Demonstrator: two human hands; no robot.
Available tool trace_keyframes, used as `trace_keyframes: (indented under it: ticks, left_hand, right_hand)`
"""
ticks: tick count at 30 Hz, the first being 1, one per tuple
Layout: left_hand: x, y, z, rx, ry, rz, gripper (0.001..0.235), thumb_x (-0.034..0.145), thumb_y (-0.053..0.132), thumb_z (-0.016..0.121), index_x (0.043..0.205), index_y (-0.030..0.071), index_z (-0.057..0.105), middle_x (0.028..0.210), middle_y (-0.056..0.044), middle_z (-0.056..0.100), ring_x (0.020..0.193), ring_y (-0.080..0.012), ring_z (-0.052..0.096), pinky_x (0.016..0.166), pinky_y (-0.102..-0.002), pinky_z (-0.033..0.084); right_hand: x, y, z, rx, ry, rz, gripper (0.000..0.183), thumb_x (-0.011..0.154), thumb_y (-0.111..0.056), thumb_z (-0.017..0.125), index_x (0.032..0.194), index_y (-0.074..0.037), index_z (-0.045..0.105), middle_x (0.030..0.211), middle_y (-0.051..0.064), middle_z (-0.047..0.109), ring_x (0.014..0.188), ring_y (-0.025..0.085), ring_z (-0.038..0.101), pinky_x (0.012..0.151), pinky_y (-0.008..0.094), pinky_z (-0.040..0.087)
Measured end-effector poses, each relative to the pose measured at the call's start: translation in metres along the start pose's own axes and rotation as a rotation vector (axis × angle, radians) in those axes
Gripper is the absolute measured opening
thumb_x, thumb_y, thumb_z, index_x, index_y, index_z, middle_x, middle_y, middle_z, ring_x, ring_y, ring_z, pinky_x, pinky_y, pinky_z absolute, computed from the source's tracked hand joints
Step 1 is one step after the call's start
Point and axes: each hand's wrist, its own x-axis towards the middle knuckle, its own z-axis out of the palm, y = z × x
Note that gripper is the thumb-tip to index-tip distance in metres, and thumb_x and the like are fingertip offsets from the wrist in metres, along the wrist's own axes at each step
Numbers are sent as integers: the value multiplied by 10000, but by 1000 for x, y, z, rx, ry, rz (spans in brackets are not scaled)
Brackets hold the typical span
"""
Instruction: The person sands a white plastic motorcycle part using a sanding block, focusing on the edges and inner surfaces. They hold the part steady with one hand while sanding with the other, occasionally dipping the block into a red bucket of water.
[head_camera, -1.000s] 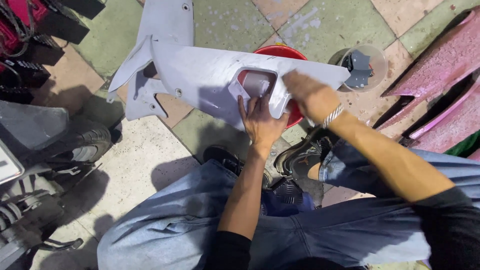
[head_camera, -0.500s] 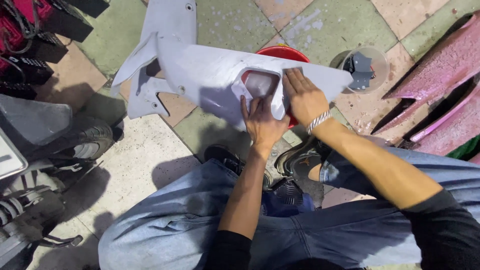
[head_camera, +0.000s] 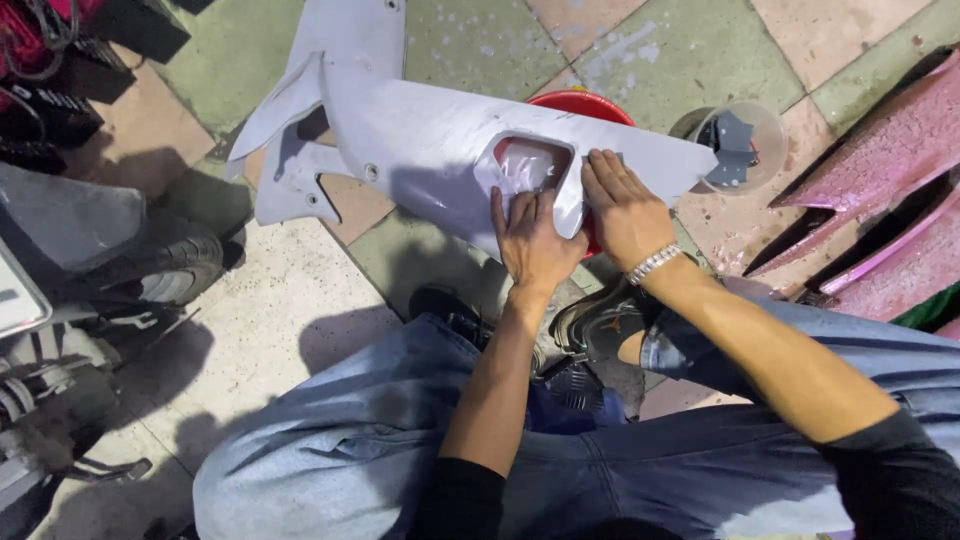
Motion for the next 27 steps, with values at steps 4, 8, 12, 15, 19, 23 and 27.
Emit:
trace_keyframes:
  ticks: [4, 8, 12, 15, 19, 23, 27]
  left_hand:
    - [1, -2, -3, 5, -12, -6, 499, 499, 312, 765, 935, 87, 677, 745, -91, 634, 876, -232, 681, 1166, -544, 385]
    - [-2, -6, -9, -77, -112, 65, 527, 498, 285, 780, 960, 50, 684, 765, -114, 674, 938, -222, 692, 1199, -556, 336]
    - [-6, -17, -2, -132, -171, 111, 530, 452, 272, 752, 940, 73, 689, 740, -91, 676, 899, -202, 692, 1207, -550, 336]
    - [-3, -14, -7, -148, -152, 122, 541, 449, 233, 760, 954, 59, 677, 744, -122, 664, 893, -243, 685, 1191, -565, 338]
    - [-6, -16, -3, -144, -135, 129, 552, 453, 233, 752, 971, 61, 669, 734, -121, 663, 900, -236, 689, 1180, -564, 350]
    - [-12, -19, 3, -128, -112, 122, 544, 452, 233, 744, 962, 58, 671, 737, -128, 681, 904, -239, 697, 1183, -557, 348]
    - [-12, -20, 3, -127, -99, 128, 548, 445, 250, 738, 954, 54, 680, 722, -128, 687, 898, -228, 699, 1183, -552, 349]
  right_hand:
    - [-9, 20, -13, 143, 4, -83, 362, 1007, -75, 590, 1347, -10, 695, 1396, 206, 663, 1325, 312, 607, 1088, 350, 492]
    - [-28, 43, -14, 309, 13, -204, 341, 1015, -118, 538, 1293, -22, 709, 1363, 169, 689, 1308, 302, 631, 1071, 361, 508]
    - [-32, 39, -22, 388, 84, -179, 328, 1019, -193, 551, 1215, 8, 721, 1287, 191, 703, 1230, 347, 666, 1013, 408, 534]
    - [-28, 35, -15, 338, 144, -101, 198, 987, -200, 663, 1068, -42, 751, 1178, 143, 728, 1093, 306, 701, 966, 397, 554]
    - [-21, 32, -17, 449, 138, -21, 181, 979, -225, 684, 934, -50, 690, 1191, 141, 717, 1083, 330, 692, 936, 432, 540]
    - [-10, 42, -16, 918, 165, 161, 207, 916, -87, 728, 817, -79, 546, 1218, 168, 718, 1178, 366, 661, 1035, 473, 437]
    - [4, 57, -28, 979, 171, 311, 380, 950, 64, 708, 722, -102, 454, 1058, 133, 764, 1194, 328, 669, 1175, 500, 269]
